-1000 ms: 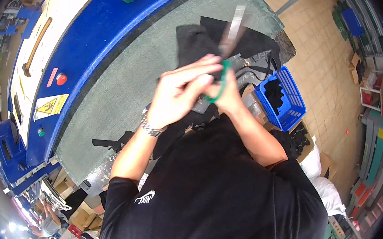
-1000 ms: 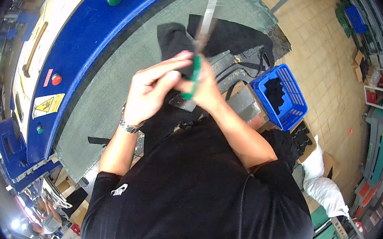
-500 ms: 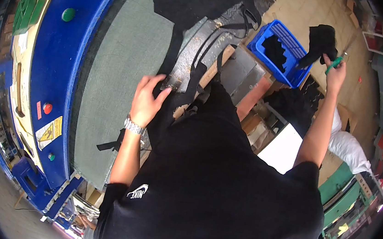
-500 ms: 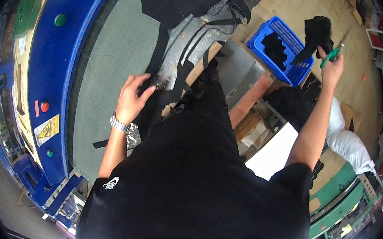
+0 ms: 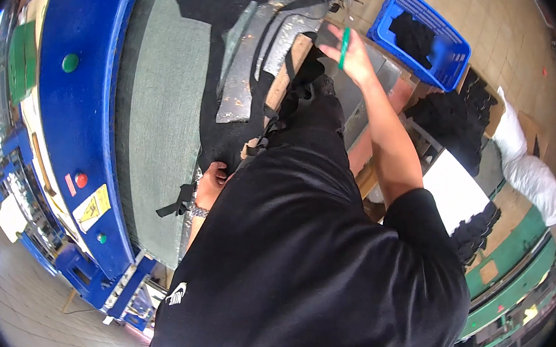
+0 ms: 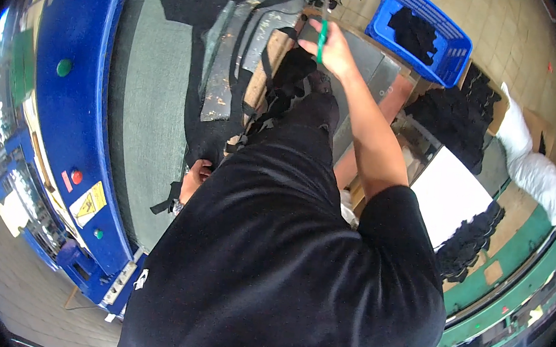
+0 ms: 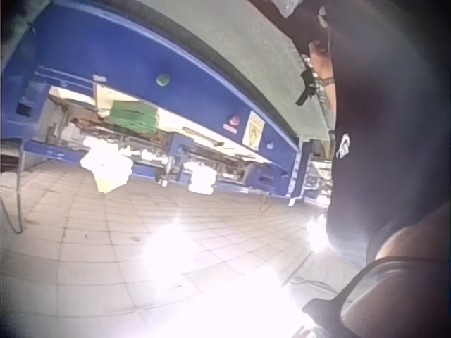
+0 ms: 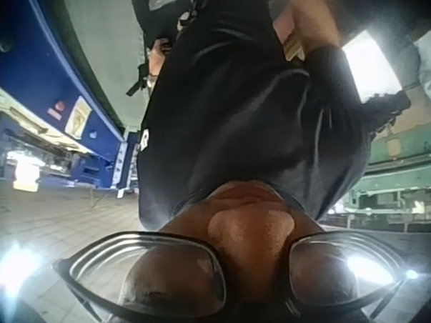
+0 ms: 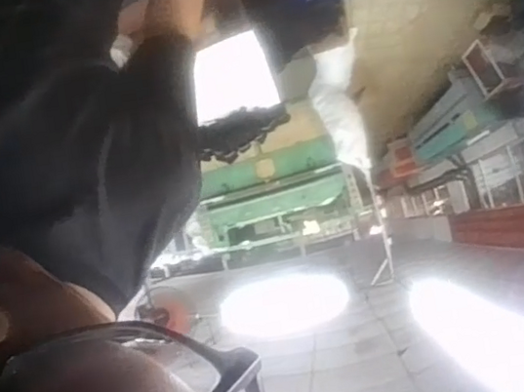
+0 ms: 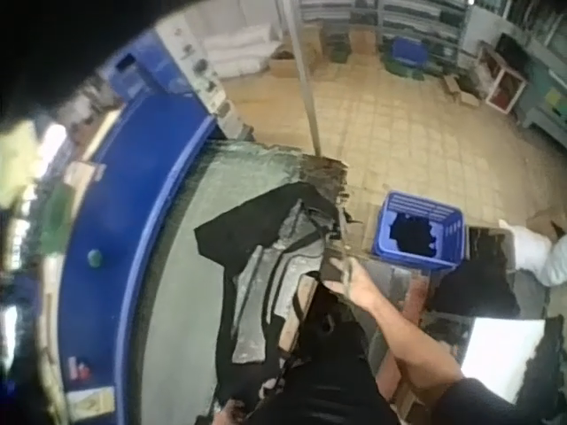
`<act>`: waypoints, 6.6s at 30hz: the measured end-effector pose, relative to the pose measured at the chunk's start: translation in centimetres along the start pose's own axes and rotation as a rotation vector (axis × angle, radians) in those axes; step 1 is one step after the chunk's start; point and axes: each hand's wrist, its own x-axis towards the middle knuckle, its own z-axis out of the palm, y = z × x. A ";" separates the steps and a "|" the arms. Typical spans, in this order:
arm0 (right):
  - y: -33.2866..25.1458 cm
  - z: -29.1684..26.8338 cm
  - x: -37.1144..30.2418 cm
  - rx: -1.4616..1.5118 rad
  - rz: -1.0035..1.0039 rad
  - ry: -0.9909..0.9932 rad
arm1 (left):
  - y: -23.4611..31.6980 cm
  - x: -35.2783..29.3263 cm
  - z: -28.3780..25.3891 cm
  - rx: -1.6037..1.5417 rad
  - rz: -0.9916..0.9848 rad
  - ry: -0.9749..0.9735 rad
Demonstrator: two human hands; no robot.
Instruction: The recorder uses scissors and metal stencils to cut pieces of black fabric in a shoe manufacturing environment.
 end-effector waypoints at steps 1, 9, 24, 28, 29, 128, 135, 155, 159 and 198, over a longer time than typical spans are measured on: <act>-0.4 1.0 0.3 0.009 0.019 0.001 | 0.4 -0.5 -0.5 -0.031 -0.012 0.045; 2.6 -0.4 -1.6 0.123 -0.022 0.255 | 8.3 -1.2 -2.6 -0.480 0.040 -0.072; 11.8 -8.6 -29.1 -0.060 0.666 0.596 | 15.0 33.5 24.7 0.573 0.342 0.016; 14.0 -9.7 -28.5 0.064 0.755 0.541 | 11.3 39.9 26.7 0.711 0.098 -0.100; 14.5 -9.9 -28.6 0.075 0.757 0.525 | 9.5 40.7 26.4 0.718 0.125 -0.086; -12.7 27.3 3.1 -1.266 -0.486 -0.682 | -27.5 -9.6 -6.3 -0.332 -0.524 0.555; -16.9 32.3 7.2 -1.276 -0.846 -0.404 | -28.1 -7.9 -14.3 -0.079 -0.392 1.043; -14.5 18.9 -7.6 -1.081 -0.233 -0.727 | -16.1 -14.6 8.3 -0.839 -0.598 0.720; -12.4 22.9 -9.2 -0.948 -0.203 -0.920 | -16.3 -14.1 8.0 -1.080 -0.653 0.896; -16.4 40.9 -35.5 -1.514 -0.594 -1.161 | -31.3 -14.6 -10.8 -1.954 0.928 0.314</act>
